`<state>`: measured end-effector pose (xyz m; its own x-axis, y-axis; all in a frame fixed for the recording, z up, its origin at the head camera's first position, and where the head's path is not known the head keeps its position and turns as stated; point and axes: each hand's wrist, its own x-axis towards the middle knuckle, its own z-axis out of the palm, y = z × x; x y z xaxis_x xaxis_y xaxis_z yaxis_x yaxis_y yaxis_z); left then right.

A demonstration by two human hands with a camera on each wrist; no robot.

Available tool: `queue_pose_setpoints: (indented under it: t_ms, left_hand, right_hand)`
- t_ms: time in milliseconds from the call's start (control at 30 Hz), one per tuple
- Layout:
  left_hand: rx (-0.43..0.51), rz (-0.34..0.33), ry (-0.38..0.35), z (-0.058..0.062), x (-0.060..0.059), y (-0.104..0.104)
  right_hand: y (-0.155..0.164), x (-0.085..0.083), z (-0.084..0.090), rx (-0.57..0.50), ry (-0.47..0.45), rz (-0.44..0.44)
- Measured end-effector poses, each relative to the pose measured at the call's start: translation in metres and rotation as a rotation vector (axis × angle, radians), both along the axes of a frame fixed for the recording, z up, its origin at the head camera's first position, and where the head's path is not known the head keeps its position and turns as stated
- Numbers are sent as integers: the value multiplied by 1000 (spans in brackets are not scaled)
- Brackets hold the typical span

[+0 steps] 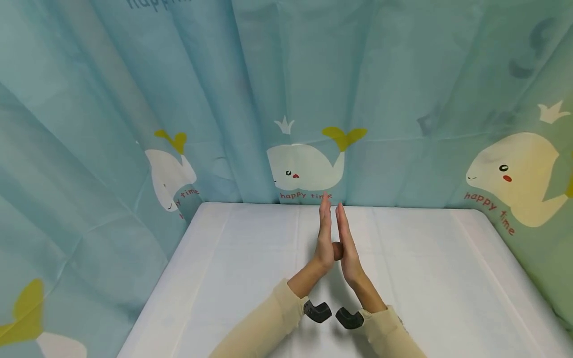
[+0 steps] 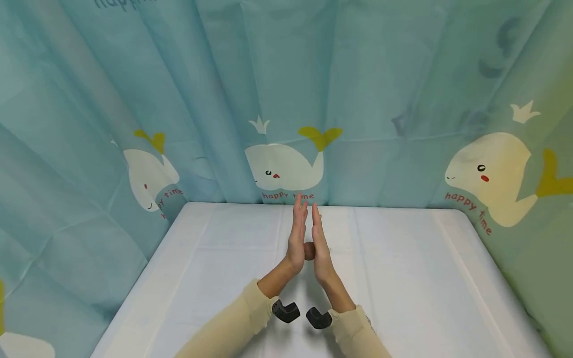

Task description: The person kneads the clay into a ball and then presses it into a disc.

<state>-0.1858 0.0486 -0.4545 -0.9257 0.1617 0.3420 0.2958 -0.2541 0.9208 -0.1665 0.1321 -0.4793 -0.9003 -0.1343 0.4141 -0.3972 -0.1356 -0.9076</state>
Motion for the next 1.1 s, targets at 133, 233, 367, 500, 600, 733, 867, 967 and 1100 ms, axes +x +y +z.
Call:
queue_pose_setpoints:
  t_ms: [133, 233, 367, 500, 600, 733, 867, 967, 1100]
  left_hand:
    - [-60, 39, 10, -8, -11, -3]
    - [-114, 46, 41, -17, -12, -2]
    - [-143, 17, 76, -24, -1, 3]
    - [-129, -24, 74, -22, 10, 7]
    - [-124, -37, 83, -13, 13, 5]
    - [-102, -36, 112, 2, 9, -1]
    - [-110, -16, 140, 4, -4, -5]
    - [-118, 4, 127, -3, -9, -5]
    - [-128, -3, 78, -14, -2, 0]
  right_hand:
    - [-6, 7, 4, -10, 16, 21]
    - [-6, 6, 9, 23, 38, -18]
    - [0, -1, 13, 48, 45, -79]
    - [9, -11, 12, 45, -1, -89]
    - [11, -14, 5, -9, -44, -56]
    - [6, -8, -6, -68, -59, 6]
    - [-3, 2, -7, -83, -35, 39]
    - [-6, 6, -1, -60, -2, 20]
    - [-2, 2, 7, 2, -14, -64]
